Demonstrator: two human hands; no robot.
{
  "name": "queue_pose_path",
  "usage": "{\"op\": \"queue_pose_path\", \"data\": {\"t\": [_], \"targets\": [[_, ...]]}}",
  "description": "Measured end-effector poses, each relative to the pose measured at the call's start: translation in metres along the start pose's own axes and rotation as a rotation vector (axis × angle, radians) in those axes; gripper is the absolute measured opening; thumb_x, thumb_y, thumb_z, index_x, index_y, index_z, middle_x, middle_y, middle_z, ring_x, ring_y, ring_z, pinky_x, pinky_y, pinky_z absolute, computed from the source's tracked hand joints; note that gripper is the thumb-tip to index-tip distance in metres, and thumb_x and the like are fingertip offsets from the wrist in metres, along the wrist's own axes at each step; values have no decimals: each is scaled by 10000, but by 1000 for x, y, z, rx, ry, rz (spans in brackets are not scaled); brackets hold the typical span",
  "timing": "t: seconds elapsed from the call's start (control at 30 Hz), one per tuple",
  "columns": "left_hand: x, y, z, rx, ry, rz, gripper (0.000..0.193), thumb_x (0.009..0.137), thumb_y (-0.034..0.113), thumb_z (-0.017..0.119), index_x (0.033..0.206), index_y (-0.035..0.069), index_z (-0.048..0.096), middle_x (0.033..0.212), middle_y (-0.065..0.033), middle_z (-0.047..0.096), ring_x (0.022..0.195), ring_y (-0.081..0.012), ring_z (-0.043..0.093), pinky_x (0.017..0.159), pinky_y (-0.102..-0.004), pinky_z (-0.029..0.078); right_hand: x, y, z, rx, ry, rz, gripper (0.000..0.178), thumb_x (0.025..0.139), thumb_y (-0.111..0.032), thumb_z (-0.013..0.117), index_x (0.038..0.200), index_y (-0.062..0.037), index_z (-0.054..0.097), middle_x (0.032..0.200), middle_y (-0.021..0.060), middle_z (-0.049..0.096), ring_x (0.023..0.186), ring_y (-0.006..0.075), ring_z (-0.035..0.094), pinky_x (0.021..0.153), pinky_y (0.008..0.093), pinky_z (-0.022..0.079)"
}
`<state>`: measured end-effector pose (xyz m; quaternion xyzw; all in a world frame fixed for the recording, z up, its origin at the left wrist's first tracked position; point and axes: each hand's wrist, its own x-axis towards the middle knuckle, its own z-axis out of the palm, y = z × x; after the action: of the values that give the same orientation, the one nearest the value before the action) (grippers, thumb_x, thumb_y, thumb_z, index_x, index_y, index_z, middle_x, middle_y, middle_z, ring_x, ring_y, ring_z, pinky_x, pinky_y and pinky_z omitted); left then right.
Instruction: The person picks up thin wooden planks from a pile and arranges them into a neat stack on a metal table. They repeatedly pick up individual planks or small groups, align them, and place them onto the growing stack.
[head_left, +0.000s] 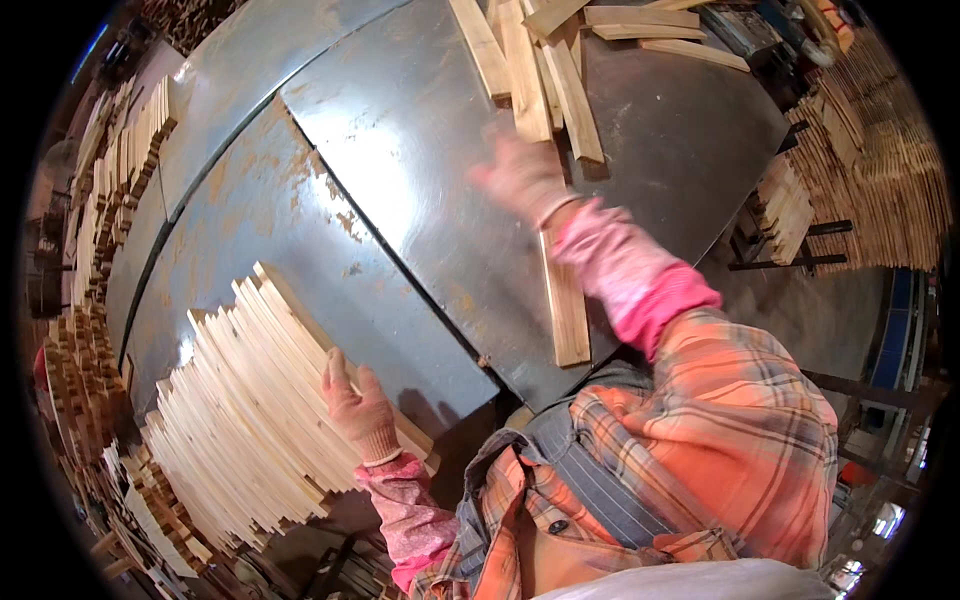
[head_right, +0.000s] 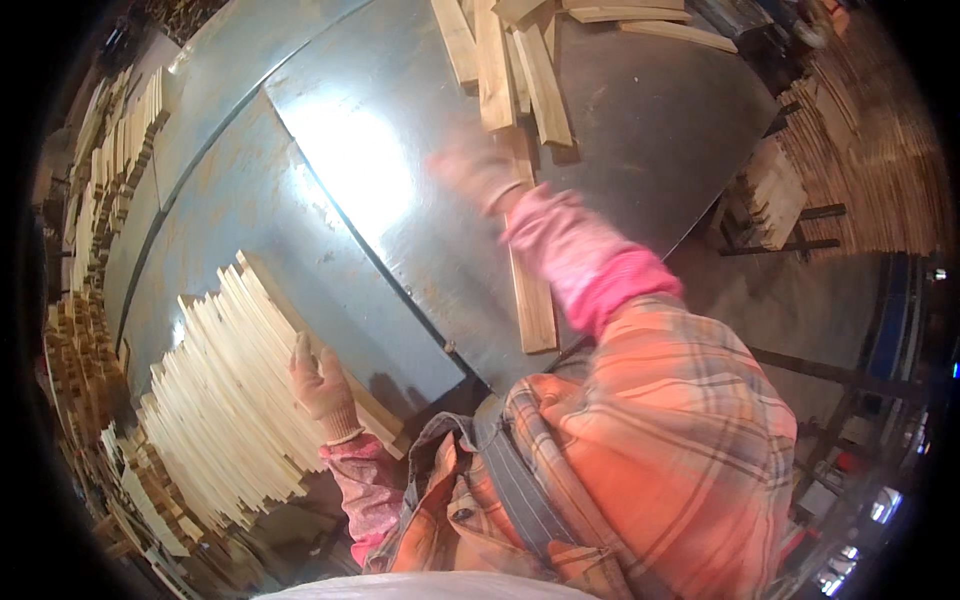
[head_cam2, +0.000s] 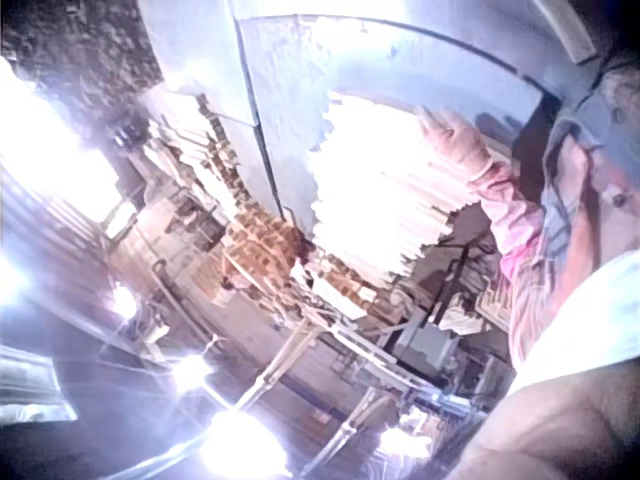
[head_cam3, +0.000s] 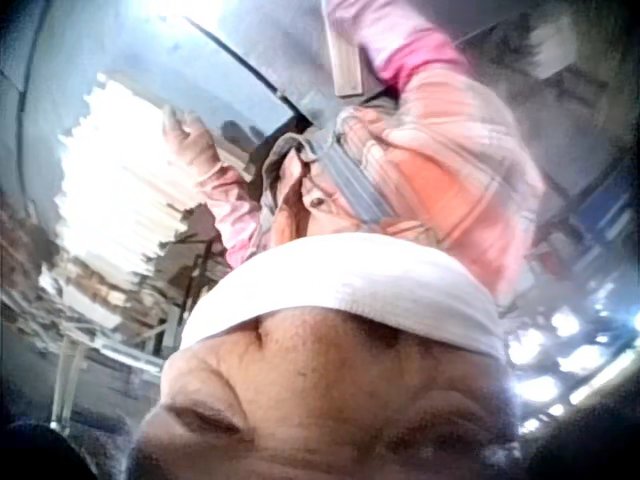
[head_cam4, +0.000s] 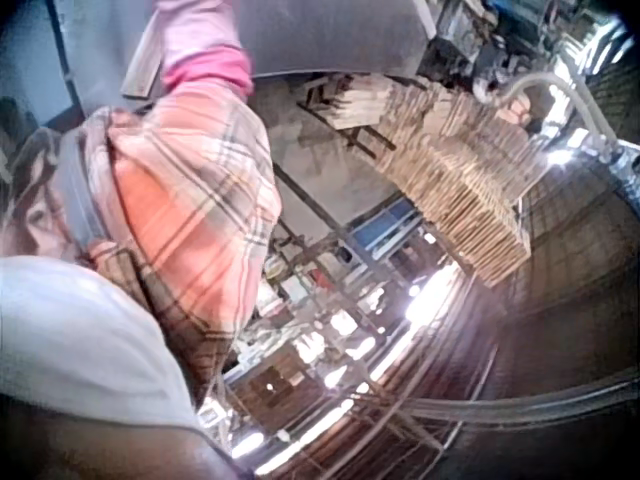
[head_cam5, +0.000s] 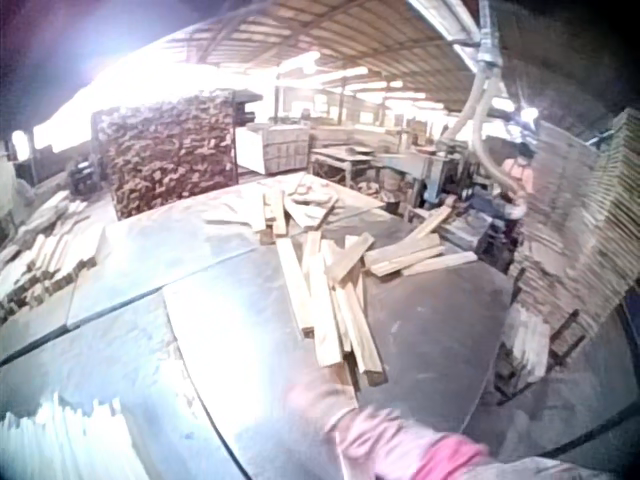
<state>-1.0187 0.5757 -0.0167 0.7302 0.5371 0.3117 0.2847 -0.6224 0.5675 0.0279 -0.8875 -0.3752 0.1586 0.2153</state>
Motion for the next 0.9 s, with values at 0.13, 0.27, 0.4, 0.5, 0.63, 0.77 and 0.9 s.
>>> {"op": "queue_pose_path", "data": {"t": [0.13,0.27,0.4,0.5,0.63,0.77,0.9], "targets": [[49,62,56,-170,-102,46,417,924,41,700,1331,-24,642,1340,-182,637,1227,-277,627,1042,-355,495,54,124,-51,-120,167,201,751,782,-429,829,1349,-10,568,1283,245,664,1216,378,647,1036,455,514],[100,138,156,-158,-320,183,651,910,258,766,1431,-51,528,1400,-269,585,1314,-396,569,1130,-431,438,82,183,-32,62,17,359,714,785,-351,844,1322,30,569,1239,248,676,1138,374,674,967,430,541],[149,220,271,6,-503,83,923,875,499,749,1530,-38,384,1431,-310,551,1339,-472,528,1133,-481,424,91,200,-61,1016,-188,319,381,846,-202,775,1129,27,662,867,50,671,643,129,586,605,317,493],[186,230,347,3,-557,3,825,840,510,765,1401,-36,505,1326,-300,626,1243,-455,610,1039,-477,494,117,198,-79,1019,-255,224,405,850,-230,777,1141,26,660,887,65,690,692,157,627,638,321,514],[189,271,419,33,-548,-206,622,829,457,758,1200,-19,607,1141,-257,716,1094,-421,696,937,-463,547,145,219,-43,1036,-260,159,459,908,-217,736,1297,-3,620,1204,142,686,1048,231,658,856,360,541],[179,303,414,-18,-637,-299,530,834,399,756,1155,-3,632,1056,-208,741,993,-343,728,873,-423,559,162,287,-7,776,-331,-257,334,986,-219,647,1260,-27,660,1182,167,672,1036,228,658,872,355,533],[156,297,406,-563,-846,-491,302,933,240,665,1107,-6,681,959,-125,716,822,-232,696,702,-360,553,145,288,-70,640,-398,-194,345,1025,-292,594,1193,-13,709,1109,113,717,1026,184,683,874,344,540]]}}
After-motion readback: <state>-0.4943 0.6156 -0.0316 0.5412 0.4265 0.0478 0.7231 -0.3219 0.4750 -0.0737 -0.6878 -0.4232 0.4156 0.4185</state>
